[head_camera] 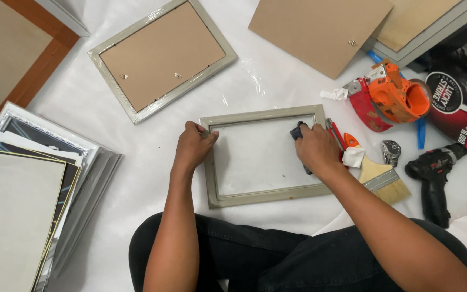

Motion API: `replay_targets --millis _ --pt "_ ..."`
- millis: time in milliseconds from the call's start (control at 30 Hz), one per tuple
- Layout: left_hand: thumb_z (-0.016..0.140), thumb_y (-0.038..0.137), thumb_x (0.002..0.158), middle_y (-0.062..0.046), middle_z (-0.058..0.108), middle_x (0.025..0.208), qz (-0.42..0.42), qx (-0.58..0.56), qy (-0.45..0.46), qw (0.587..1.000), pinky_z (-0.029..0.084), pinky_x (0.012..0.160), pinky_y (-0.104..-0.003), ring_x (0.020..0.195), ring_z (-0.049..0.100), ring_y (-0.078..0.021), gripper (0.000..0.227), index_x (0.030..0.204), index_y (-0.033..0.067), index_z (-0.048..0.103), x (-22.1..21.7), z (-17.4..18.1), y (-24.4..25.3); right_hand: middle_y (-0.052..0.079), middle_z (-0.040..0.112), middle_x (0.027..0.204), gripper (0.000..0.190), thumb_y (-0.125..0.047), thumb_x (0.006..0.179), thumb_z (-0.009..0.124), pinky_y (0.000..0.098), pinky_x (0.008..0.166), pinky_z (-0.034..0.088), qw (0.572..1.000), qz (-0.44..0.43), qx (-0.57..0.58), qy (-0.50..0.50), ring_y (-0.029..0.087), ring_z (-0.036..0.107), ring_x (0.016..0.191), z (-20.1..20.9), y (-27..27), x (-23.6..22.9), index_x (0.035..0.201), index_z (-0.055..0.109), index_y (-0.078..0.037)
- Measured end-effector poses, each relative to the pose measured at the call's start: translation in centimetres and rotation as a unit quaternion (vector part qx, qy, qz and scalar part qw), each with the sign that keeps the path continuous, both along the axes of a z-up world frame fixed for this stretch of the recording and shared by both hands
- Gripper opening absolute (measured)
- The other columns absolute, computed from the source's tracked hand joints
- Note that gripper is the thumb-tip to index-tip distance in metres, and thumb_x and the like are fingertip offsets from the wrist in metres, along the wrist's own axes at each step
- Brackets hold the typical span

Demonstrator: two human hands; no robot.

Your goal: Cleaning the glass of a picture frame using a brush and a cloth

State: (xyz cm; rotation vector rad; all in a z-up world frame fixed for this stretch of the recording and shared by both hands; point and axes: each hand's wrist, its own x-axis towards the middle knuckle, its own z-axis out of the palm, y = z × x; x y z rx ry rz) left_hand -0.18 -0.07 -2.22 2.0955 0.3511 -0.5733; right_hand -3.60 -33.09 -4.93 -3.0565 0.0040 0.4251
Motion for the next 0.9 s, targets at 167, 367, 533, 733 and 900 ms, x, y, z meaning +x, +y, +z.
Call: replay_targets --millis 167,367,533,733,900 --pt "0.071 0.033 0.093 -0.027 0.069 0.105 0.004 -0.001 0.001 1.000 0.057 0.080 -0.054 0.100 0.071 -0.0450 0.044 0.115 -0.0012 0.054 0.0 0.3 0.0 0.025 0.068 0.103 0.052 -0.032 0.087 0.063 0.0529 0.081 0.060 0.984 0.049 0.151 0.077 0.048 0.071 0.098 1.9 5.2 -2.9 0.132 0.068 -0.006" --pt "0.072 0.036 0.093 -0.025 0.069 0.104 0.009 0.004 0.003 1.000 0.057 0.079 -0.053 0.099 0.071 -0.0430 0.048 0.117 -0.0010 0.053 0.3 -0.7 0.1 0.024 0.066 0.104 0.048 -0.023 0.093 0.055 0.0503 0.083 0.058 0.996 -0.037 0.071 -0.038 0.044 0.069 0.101 0.9 0.0 0.5 0.134 0.066 0.000" --pt "0.071 0.033 0.093 -0.027 0.067 0.108 0.021 -0.005 0.004 1.000 0.057 0.080 -0.054 0.102 0.071 -0.0437 0.050 0.122 -0.0029 0.051 0.2 0.3 -0.4 0.025 0.064 0.111 0.051 -0.021 0.095 0.052 0.0491 0.086 0.056 0.991 -0.050 0.121 0.005 0.043 0.066 0.106 1.2 0.8 0.5 0.138 0.062 0.005" --pt "0.071 0.028 0.093 -0.032 0.059 0.126 0.067 -0.005 -0.005 0.998 0.056 0.090 -0.060 0.116 0.064 -0.0502 0.064 0.137 -0.0039 0.037 0.3 2.0 -0.6 0.024 0.063 0.114 0.052 -0.021 0.096 0.051 0.0496 0.087 0.055 0.980 0.004 0.185 0.079 0.044 0.064 0.107 3.3 4.5 -0.5 0.143 0.058 0.001" --pt "0.070 0.024 0.094 -0.034 0.053 0.132 0.101 -0.006 -0.024 0.995 0.054 0.094 -0.065 0.121 0.060 -0.0538 0.068 0.142 -0.0043 0.031 0.3 2.5 -0.7 0.023 0.061 0.112 0.050 -0.019 0.095 0.052 0.0522 0.087 0.055 0.998 -0.032 0.052 0.002 0.045 0.062 0.109 0.8 0.1 1.2 0.141 0.061 -0.003"
